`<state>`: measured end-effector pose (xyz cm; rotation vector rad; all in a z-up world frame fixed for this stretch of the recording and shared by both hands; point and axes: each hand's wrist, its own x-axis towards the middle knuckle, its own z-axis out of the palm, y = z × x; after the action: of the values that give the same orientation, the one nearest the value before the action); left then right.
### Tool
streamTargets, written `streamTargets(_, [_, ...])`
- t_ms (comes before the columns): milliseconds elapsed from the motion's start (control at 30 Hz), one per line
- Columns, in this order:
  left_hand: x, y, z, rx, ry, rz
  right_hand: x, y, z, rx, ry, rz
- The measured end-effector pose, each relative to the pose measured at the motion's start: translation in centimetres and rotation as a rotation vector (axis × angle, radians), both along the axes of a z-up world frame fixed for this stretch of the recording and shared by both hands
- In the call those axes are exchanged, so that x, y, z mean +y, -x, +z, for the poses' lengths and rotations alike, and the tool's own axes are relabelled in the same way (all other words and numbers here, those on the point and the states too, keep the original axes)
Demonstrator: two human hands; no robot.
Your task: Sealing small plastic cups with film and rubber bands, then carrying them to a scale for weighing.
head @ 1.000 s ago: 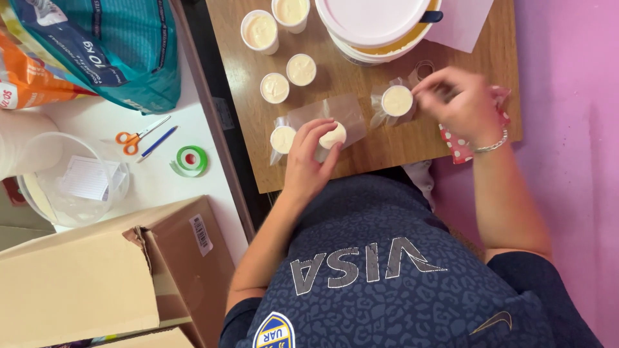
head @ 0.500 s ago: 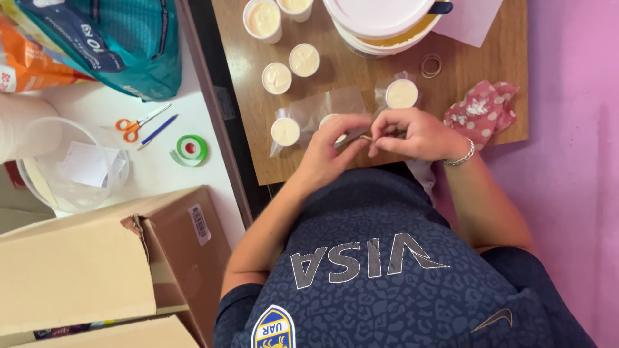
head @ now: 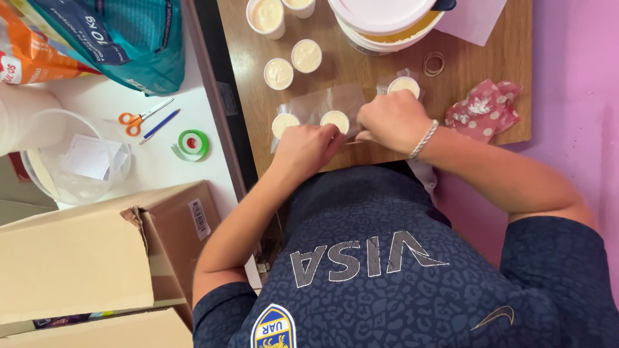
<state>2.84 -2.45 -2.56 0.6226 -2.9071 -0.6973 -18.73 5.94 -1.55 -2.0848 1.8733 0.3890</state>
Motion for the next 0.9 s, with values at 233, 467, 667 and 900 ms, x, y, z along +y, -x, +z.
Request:
streamTargets(233, [1.1,0.0,-2.9,-0.26,0.332,0.185,-1.2,-2.7,-2.8,0.083,0.047,0.033])
streamTargets(467, [2.0,1.4,-5.1,-0.299,0.42,0.232,-1.6,-2.8,-6.3,0.081,0.043,0.06])
streamTargets(667, [1.9,1.5,-7.7,-0.24,0.482,0.228,-2.0,-3.1,-3.7,0.03,0.064,0.02])
streamTargets(900, [1.7,0.6,-8.5,-0.183,0.478,0.183,-1.3,-2.9,-1.7,-0.041,0.046,-0.007])
